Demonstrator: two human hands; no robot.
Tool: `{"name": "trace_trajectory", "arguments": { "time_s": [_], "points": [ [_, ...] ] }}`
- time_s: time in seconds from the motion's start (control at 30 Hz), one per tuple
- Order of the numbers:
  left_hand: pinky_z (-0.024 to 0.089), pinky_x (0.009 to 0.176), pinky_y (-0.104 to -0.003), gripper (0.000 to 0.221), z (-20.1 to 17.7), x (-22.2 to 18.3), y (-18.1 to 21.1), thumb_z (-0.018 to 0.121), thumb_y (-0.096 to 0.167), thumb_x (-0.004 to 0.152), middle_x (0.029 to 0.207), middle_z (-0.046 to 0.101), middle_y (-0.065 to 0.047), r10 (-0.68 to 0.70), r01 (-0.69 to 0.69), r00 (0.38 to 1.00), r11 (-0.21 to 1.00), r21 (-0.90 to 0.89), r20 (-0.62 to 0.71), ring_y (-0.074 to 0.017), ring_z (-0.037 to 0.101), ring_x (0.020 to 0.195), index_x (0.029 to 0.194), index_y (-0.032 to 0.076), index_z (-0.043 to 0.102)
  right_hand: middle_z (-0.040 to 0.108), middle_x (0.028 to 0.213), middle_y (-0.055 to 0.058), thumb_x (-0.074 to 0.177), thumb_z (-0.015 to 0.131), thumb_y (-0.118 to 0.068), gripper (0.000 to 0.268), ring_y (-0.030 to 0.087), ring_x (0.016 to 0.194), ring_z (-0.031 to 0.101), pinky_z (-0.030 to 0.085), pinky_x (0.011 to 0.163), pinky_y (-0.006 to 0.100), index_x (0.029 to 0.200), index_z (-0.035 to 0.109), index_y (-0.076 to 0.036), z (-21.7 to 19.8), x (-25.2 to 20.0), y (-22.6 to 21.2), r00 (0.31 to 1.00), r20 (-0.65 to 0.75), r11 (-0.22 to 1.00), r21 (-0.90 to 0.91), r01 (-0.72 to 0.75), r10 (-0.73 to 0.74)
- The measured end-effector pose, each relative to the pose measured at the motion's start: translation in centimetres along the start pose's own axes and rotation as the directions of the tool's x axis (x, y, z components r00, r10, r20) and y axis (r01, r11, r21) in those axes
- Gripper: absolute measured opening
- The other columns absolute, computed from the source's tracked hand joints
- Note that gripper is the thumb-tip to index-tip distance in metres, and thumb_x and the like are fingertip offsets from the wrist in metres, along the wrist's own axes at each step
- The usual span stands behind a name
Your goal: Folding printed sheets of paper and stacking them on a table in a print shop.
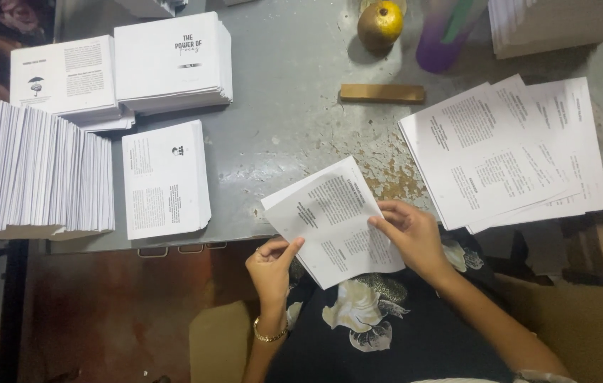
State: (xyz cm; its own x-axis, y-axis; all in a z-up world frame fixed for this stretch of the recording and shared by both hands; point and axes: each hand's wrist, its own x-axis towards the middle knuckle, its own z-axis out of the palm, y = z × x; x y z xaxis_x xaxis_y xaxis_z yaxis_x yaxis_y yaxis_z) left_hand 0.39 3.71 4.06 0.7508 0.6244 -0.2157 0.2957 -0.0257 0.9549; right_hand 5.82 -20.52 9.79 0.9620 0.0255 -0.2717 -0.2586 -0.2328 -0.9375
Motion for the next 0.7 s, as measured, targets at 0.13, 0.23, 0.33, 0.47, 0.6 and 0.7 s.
{"name": "trace_trajectory", "arguments": {
  "time_s": [0.13, 0.23, 0.33, 0.47, 0.6, 0.7],
  "points": [
    [0.053, 0.057, -0.025, 0.027, 0.0, 0.6, -1.5, 0.098, -0.002, 0.06, 0.068, 0.075, -0.01, -0.014, 0.015, 1.0, 0.996, -0.093, 0.011, -0.0059, 0.059, 0.061, 0.074, -0.003, 0.074, 0.081, 0.091, 0.018, 0.085, 0.08, -0.008, 0.03, 0.031, 0.094, 0.077, 0.062, 0.083, 0.043, 0.114, 0.075, -0.003, -0.3, -1.0, -1.9, 1.0, -0.007, 1.0, 0.012, -0.028, 0.028],
    [0.054, 0.057, -0.024, 0.027, 0.1, 1.1, -2.7, 0.097, -0.003, 0.061, 0.068, 0.074, -0.008, -0.021, 0.024, 1.0, 0.99, -0.141, 0.024, -0.0059, 0.06, 0.06, 0.072, -0.001, 0.073, 0.081, 0.089, 0.02, 0.081, 0.083, -0.008, 0.029, 0.03, 0.09, 0.078, 0.063, 0.079, 0.042, 0.109, 0.075, -0.001, -0.6, -1.7, -2.7, 0.998, -0.013, 0.997, 0.038, -0.061, 0.062],
    [0.054, 0.06, -0.023, 0.027, 0.0, 1.6, -5.1, 0.095, -0.005, 0.062, 0.067, 0.073, -0.006, -0.027, 0.035, 0.999, 0.977, -0.211, 0.042, -0.0059, 0.061, 0.063, 0.072, 0.001, 0.072, 0.081, 0.084, 0.02, 0.078, 0.086, -0.008, 0.025, 0.026, 0.083, 0.078, 0.064, 0.075, 0.04, 0.099, 0.076, 0.002, -1.0, -2.3, -3.0, 0.996, -0.028, 0.995, 0.06, -0.086, 0.087],
    [0.057, 0.065, -0.025, 0.029, 0.0, 1.8, -6.3, 0.094, -0.01, 0.062, 0.068, 0.073, -0.007, -0.028, 0.05, 0.997, 0.944, -0.325, 0.072, -0.0084, 0.066, 0.068, 0.074, 0.001, 0.07, 0.082, 0.079, 0.019, 0.077, 0.085, -0.006, 0.018, 0.025, 0.077, 0.079, 0.065, 0.07, 0.039, 0.092, 0.078, 0.001, -1.3, -2.9, -3.7, 0.997, -0.008, 0.994, 0.075, -0.081, 0.082],
    [0.059, 0.07, -0.028, 0.027, 0.1, 1.9, -6.7, 0.091, -0.011, 0.064, 0.075, 0.076, -0.01, -0.036, 0.075, 0.993, 0.926, -0.37, 0.112, -0.0102, 0.067, 0.073, 0.077, 0.001, 0.071, 0.083, 0.081, 0.02, 0.079, 0.082, -0.005, 0.017, 0.026, 0.076, 0.082, 0.066, 0.067, 0.039, 0.095, 0.078, 0.0, -2.2, -3.5, -4.4, 0.997, 0.057, 0.995, 0.079, -0.052, 0.048],
    [0.06, 0.074, -0.028, 0.027, 0.3, 1.5, -5.7, 0.09, -0.01, 0.066, 0.08, 0.077, -0.009, -0.021, 0.078, 0.989, 0.911, -0.406, 0.144, -0.0115, 0.068, 0.076, 0.079, 0.004, 0.071, 0.084, 0.079, 0.02, 0.077, 0.082, -0.004, 0.017, 0.026, 0.075, 0.082, 0.067, 0.066, 0.041, 0.093, 0.078, 0.0, -2.4, -4.2, -4.7, 0.997, 0.068, 0.992, 0.118, -0.032, 0.024]
  ]
}}
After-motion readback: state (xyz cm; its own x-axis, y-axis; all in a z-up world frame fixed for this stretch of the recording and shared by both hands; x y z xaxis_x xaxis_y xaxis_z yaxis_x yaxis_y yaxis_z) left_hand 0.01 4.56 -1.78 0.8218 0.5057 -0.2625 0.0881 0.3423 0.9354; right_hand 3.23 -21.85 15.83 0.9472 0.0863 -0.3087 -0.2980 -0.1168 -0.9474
